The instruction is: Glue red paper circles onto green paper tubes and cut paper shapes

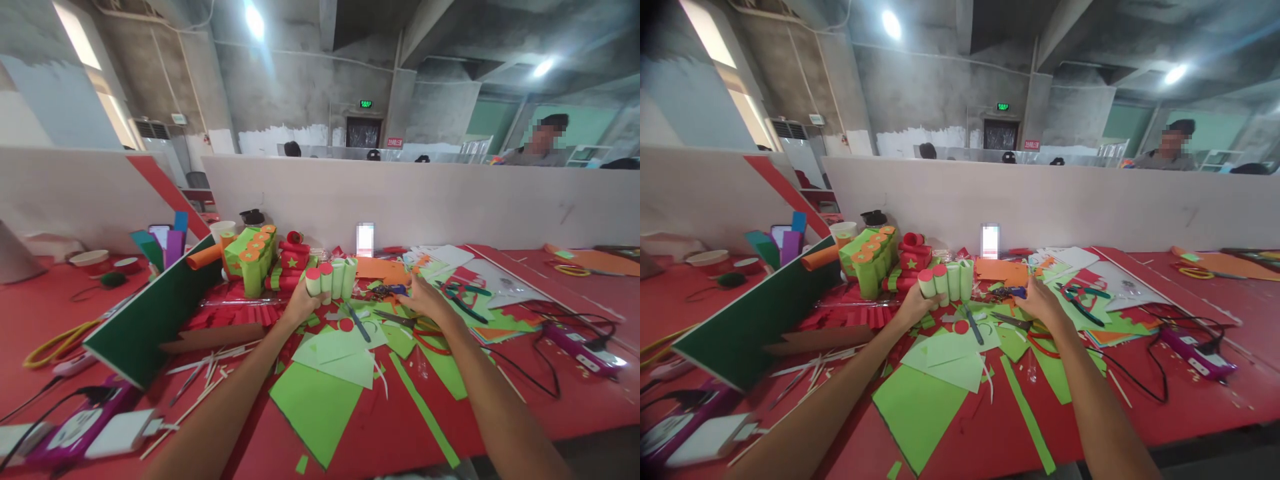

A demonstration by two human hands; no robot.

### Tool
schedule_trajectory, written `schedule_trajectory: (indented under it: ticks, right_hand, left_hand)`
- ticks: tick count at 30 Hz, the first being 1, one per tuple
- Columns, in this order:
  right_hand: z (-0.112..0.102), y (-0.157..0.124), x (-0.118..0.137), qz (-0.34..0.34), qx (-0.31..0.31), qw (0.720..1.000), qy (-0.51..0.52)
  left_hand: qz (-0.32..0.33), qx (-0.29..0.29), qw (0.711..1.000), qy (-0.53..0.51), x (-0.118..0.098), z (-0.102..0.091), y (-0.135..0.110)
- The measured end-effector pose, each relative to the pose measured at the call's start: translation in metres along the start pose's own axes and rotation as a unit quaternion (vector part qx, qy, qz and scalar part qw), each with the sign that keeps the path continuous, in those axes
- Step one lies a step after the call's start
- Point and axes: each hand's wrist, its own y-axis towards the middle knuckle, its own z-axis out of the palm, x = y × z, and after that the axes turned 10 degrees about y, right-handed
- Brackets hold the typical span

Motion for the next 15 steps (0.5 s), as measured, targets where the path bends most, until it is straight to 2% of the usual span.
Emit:
schedule_trajectory:
  ticks: [1,3,5,8,11,15]
  right_hand:
    - [-0.001,-0.003,0.010,-0.034,0.001,0.999,0.000]
    - [0.004,-0.012,0.036,-0.117,0.057,0.991,0.032]
    - [0.017,-0.022,0.061,-0.192,0.142,0.969,0.060]
    - [0.043,-0.034,0.087,-0.268,0.173,0.947,0.047]
    - [0.063,-0.037,0.094,-0.292,0.193,0.937,0.015]
    - [0.073,-0.034,0.090,-0.274,0.198,0.941,0.012]
  left_hand:
    - [-0.002,0.005,1.000,0.000,0.000,0.000,0.000]
    - [-0.005,0.010,1.000,-0.001,0.000,0.000,0.000]
    - [0.000,0.008,1.000,-0.002,0.001,0.000,0.000]
    - [0.019,-0.003,1.000,-0.001,0.004,0.002,0.002]
    - [0.031,-0.007,0.999,0.005,0.008,0.003,0.004]
    - [0.042,-0.014,0.999,0.007,0.010,0.003,0.005]
